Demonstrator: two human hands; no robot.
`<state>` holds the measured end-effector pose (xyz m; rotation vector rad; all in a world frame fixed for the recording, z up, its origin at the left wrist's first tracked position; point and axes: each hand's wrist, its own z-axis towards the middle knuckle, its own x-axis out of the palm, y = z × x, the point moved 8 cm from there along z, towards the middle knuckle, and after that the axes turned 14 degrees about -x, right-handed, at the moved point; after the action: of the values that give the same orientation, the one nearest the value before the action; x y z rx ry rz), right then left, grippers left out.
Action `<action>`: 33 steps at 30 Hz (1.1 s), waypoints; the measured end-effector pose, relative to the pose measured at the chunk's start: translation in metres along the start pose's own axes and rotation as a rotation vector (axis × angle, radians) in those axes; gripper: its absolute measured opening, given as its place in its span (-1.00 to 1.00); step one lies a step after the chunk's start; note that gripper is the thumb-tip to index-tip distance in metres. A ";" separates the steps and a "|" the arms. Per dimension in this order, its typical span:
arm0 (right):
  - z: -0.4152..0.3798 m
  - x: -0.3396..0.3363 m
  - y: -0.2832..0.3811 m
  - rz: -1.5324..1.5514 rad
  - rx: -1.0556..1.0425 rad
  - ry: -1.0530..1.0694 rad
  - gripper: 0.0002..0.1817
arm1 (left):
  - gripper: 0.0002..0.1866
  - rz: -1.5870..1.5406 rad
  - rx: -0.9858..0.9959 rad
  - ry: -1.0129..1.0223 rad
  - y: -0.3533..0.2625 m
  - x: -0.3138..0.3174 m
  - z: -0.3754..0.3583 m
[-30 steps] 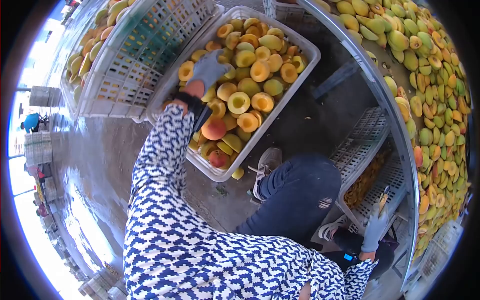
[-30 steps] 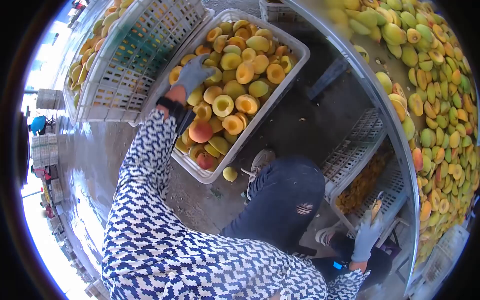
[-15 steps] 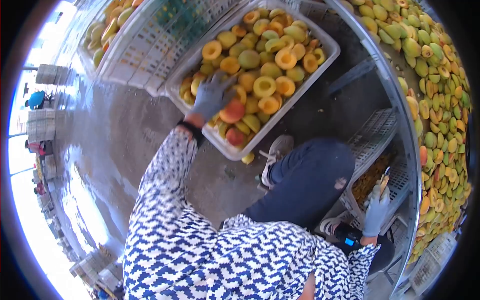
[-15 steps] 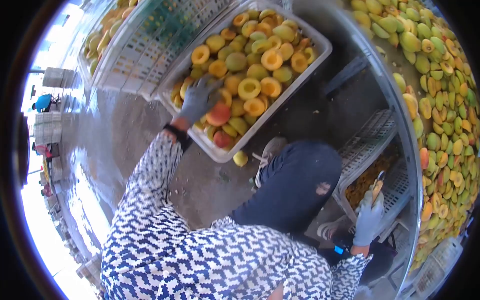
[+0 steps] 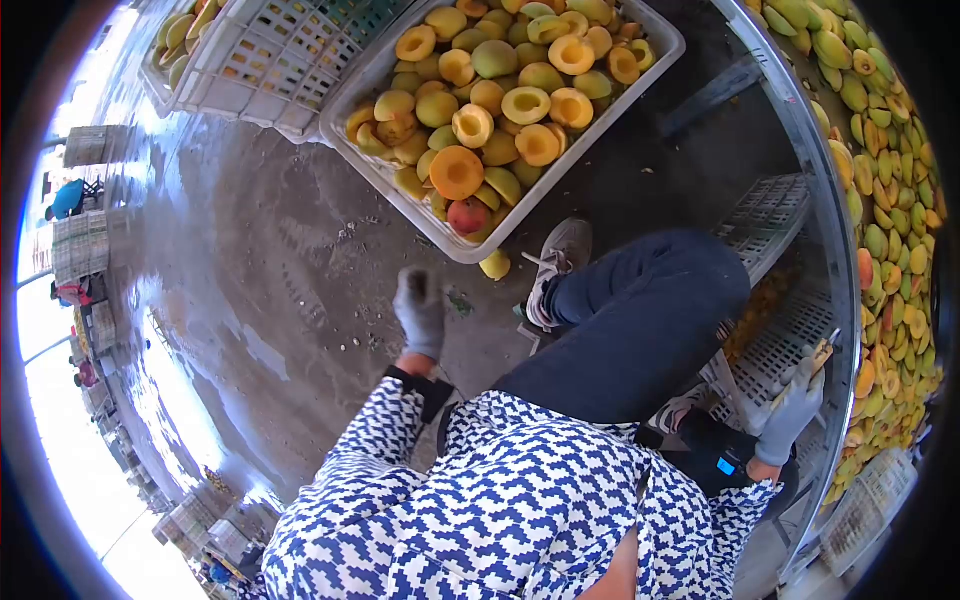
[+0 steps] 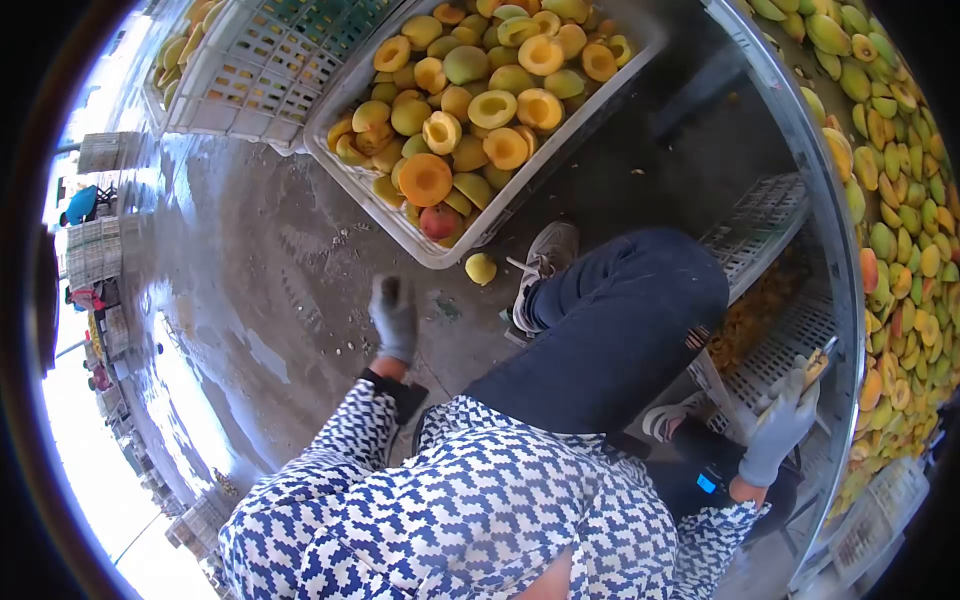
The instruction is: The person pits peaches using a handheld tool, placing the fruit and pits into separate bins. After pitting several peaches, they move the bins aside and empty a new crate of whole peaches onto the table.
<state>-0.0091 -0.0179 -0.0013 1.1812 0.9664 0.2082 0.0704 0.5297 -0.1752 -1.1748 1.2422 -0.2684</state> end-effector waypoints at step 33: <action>-0.009 0.015 0.029 0.017 -0.074 0.004 -0.61 | -0.30 -1.188 -0.494 0.976 -0.058 -0.023 0.044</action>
<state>0.0029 0.0094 0.0144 1.1218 0.9449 0.2578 0.1220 0.5452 -0.1213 -2.2766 1.2691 -1.6351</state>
